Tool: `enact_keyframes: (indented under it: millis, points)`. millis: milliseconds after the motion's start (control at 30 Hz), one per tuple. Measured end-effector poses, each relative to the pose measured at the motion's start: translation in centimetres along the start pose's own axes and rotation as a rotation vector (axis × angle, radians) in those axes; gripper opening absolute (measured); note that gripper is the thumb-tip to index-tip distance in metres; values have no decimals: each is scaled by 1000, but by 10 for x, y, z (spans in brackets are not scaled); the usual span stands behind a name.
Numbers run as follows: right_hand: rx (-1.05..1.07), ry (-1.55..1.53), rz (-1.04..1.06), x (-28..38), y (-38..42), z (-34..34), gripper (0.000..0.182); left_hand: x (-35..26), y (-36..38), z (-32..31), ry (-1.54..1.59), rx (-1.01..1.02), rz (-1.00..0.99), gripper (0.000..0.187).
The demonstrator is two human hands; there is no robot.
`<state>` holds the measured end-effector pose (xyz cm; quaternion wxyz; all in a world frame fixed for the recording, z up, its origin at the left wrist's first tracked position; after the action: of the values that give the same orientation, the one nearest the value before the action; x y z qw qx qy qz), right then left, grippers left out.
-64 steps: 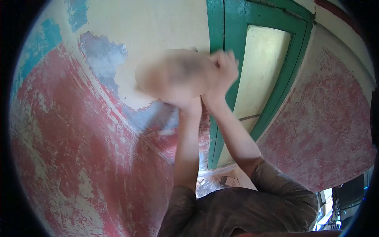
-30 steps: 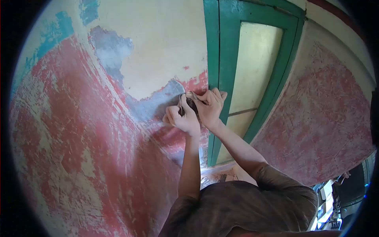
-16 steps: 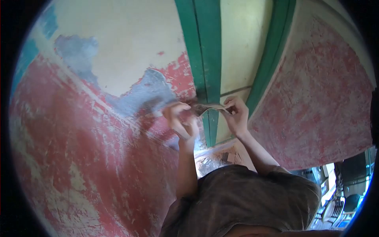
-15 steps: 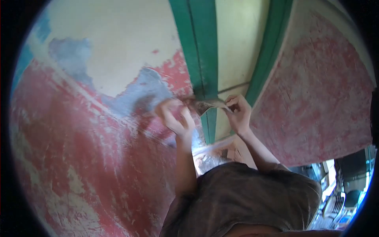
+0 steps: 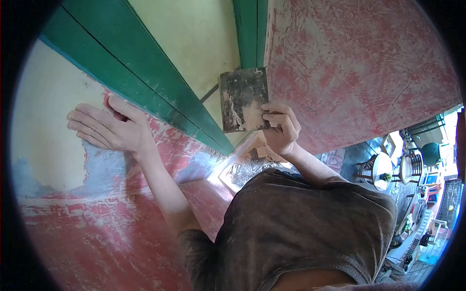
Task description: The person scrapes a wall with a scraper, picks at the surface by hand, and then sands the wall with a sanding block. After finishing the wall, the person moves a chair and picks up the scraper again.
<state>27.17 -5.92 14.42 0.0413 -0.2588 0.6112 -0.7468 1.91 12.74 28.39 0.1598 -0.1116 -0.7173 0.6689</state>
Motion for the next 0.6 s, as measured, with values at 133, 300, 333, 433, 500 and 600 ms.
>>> enact_keyframes:
  millis: [133,300,333,433,500,600]
  points:
    - [38,-70,-42,-8,4,-3,39,3,5,1,-62,22,-47,55]
    - [134,-94,-87,-14,5,-12,40,5,18,6,29,157,-58,50]
    - [132,-132,-67,-12,6,-15,40,4,21,10,-10,140,-62,50]
    - [158,-173,-92,-10,12,-22,40,-1,30,12,-11,213,-28,46]
    - [191,-200,-147,-10,16,-27,40,-5,34,16,59,221,-16,47]
    - [221,-243,-153,-1,14,-29,40,-7,44,19,67,271,19,47]
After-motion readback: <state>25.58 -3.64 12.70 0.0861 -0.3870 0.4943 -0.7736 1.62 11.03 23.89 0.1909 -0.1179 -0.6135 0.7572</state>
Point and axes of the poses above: each hand's wrist, its own y-axis away from the middle knuckle, its own z-axis out of the back of the hand, x = y × z, the point moved 7 cm from there along -y, towards the middle knuckle, and after that the axes turned 2 degrees about -z, right-handed, at the moved point
